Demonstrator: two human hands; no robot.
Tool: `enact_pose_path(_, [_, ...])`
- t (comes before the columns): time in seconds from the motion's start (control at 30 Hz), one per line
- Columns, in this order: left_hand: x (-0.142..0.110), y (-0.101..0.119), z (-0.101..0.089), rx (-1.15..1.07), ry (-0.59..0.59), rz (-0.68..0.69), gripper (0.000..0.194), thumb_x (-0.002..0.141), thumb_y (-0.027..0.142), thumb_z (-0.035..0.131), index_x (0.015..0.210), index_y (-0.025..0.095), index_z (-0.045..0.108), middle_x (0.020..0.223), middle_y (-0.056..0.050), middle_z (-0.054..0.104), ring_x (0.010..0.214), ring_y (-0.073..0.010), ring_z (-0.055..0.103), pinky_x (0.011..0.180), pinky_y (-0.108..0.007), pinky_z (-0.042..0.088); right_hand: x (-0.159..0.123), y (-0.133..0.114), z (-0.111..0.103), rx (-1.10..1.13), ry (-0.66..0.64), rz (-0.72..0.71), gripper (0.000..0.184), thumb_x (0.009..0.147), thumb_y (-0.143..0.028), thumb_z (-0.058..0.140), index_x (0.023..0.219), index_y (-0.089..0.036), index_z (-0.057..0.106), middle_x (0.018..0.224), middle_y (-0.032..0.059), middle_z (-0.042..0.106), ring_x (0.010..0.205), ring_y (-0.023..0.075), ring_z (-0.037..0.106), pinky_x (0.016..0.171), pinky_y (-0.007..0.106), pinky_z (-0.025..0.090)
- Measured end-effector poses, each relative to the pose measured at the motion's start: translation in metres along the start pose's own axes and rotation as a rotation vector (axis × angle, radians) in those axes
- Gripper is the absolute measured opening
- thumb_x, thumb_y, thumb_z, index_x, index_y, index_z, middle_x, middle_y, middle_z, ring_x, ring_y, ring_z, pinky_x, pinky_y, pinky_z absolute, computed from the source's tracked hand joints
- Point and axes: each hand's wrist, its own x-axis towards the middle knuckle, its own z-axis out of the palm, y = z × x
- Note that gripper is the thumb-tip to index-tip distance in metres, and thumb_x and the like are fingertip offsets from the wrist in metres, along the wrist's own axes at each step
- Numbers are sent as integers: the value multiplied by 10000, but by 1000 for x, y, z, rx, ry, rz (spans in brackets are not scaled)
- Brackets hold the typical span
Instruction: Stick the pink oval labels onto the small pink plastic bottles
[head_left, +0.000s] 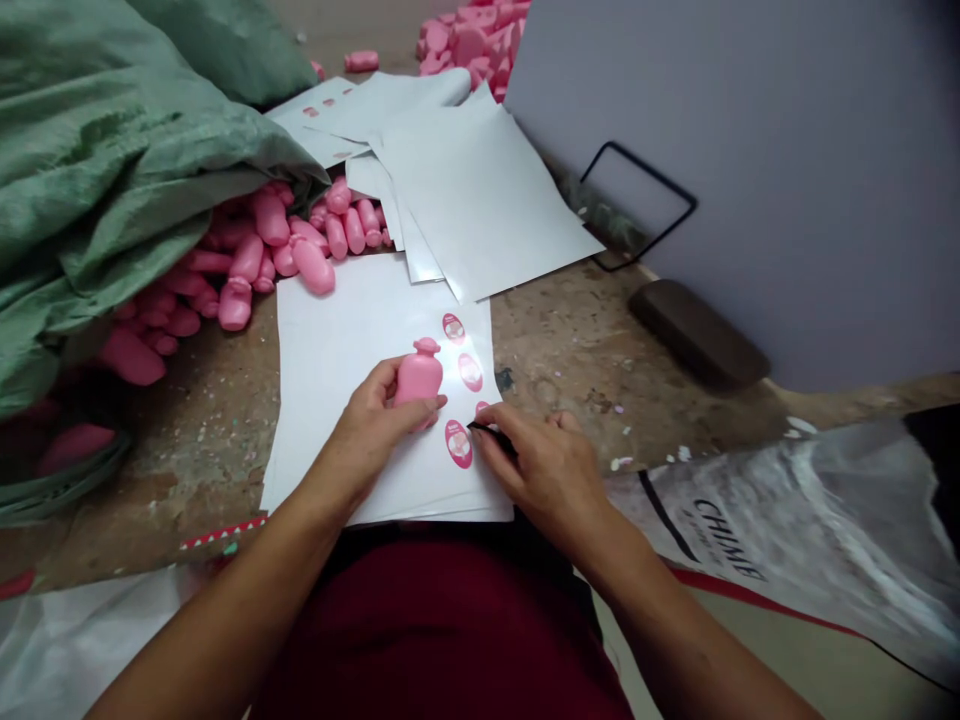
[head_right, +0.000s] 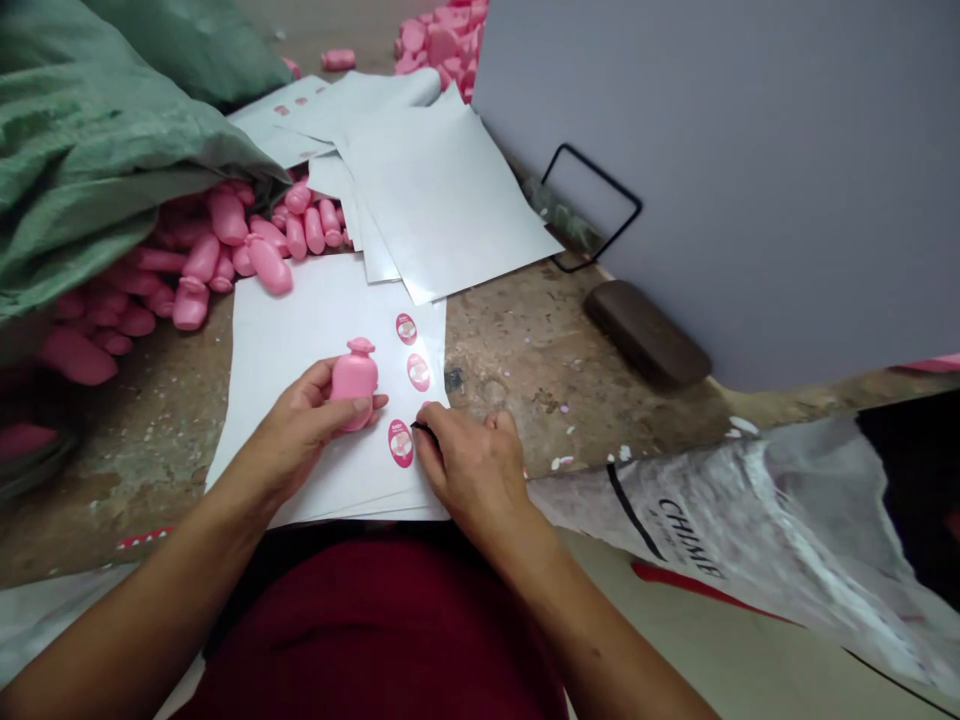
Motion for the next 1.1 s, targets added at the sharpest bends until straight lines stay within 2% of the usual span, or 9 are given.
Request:
enact_pose_path(0.13, [0,0,-1,-68,8,-103,499,725,229,752,1189,188,575,1059,-86,692,1012,-240,685,924,-368,505,0,-4,1,-5,11,-43,140,967,-239,540,906,-196,658,778,-7,759,593,168,622,689,333,256])
enact_pose_path(0.3, [1,4,-10,-143,-5,-176,435,783,138,690,1197,176,561,1097,-116,703,986,-221,712,876,-332,533,-1,-9,4,-13,37,-44,178,984,-243,513,914,-186,667,765,0,750,591,162,610,688,333,249])
enact_pose_path(0.47, [1,5,-6,-149,33,-180,358,854,178,665,1196,177,563,1102,-126,710,933,-190,719,860,-314,546,1,-11,4,-29,31,-59,197,988,-254,506,881,-194,660,727,-13,730,563,149,564,693,333,243])
enact_pose_path(0.6, [2,5,-5,-161,31,-178,327,854,185,676,1163,172,569,1094,-126,712,943,-197,719,859,-313,550,1,-11,3,-52,31,-67,214,999,-261,484,887,-197,655,717,-16,724,543,142,529,689,330,241])
enact_pose_path(0.87, [2,4,-7,-174,12,-189,329,853,182,675,1165,169,571,1118,-138,703,968,-212,716,917,-353,544,7,-16,7,-17,-24,-23,185,989,-262,500,893,-203,646,764,4,753,595,149,586,698,333,259])
enact_pose_path(1.0, [3,3,-7,-181,20,-186,330,853,183,677,1163,164,566,1115,-147,702,940,-211,718,921,-365,546,10,-12,4,91,-76,34,143,961,-275,535,889,-222,648,802,-8,766,648,157,634,698,322,287])
enact_pose_path(1.1, [2,4,-6,-185,34,-189,296,873,194,658,1156,165,572,1098,-144,705,923,-207,719,893,-350,556,8,-8,1,80,-79,42,138,955,-283,536,904,-218,646,810,-5,771,640,161,634,707,328,280])
